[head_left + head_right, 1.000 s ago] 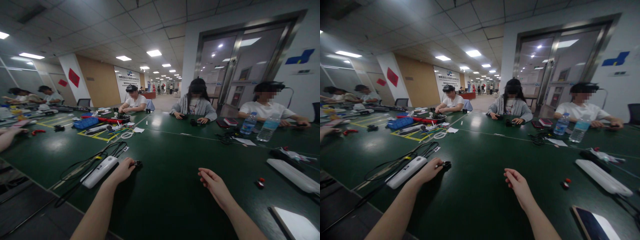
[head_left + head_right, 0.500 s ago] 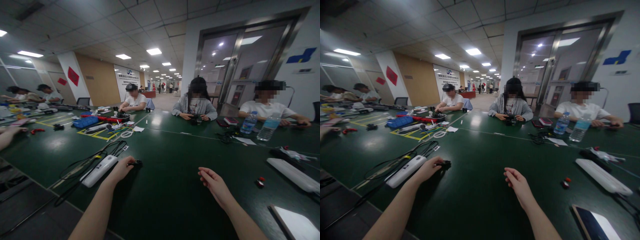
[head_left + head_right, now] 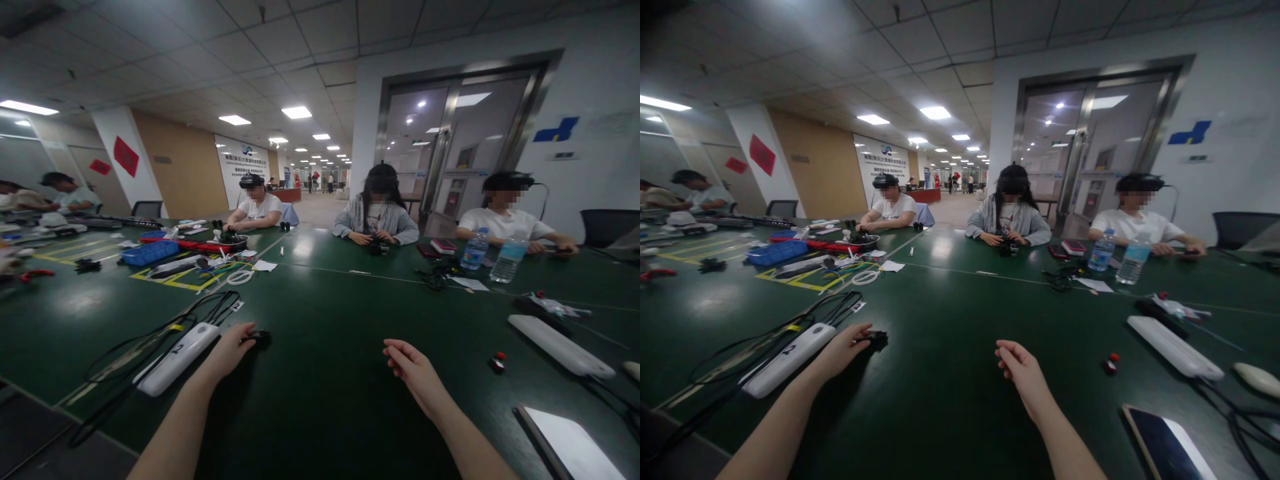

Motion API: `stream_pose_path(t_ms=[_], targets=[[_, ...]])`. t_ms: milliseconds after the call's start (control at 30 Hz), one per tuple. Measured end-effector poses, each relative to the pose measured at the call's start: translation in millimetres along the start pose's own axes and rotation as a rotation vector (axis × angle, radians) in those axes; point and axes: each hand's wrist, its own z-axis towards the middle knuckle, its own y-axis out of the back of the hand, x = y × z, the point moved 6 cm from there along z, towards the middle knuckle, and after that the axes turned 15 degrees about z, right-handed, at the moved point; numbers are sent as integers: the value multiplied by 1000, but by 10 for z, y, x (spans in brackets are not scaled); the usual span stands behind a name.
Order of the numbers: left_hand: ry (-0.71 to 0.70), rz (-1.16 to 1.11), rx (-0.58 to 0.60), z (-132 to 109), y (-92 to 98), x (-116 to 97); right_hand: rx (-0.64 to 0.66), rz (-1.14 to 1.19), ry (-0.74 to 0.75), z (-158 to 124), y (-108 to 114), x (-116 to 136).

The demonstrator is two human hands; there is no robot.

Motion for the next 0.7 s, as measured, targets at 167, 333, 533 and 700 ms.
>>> stream_pose_path(t_ms=[167,333,533,700], targets=[[-68,100,5,21,15,-37,22,13,26,10,-9,-22],[-82,170,-52,27,47,-25,20,10,29,17,1,-45],[-10,27,78,-18,13,1,17,9,18,-28,-26,16],[17,-99,83,-9,-10,117,14,2,8,-53,-44,48]])
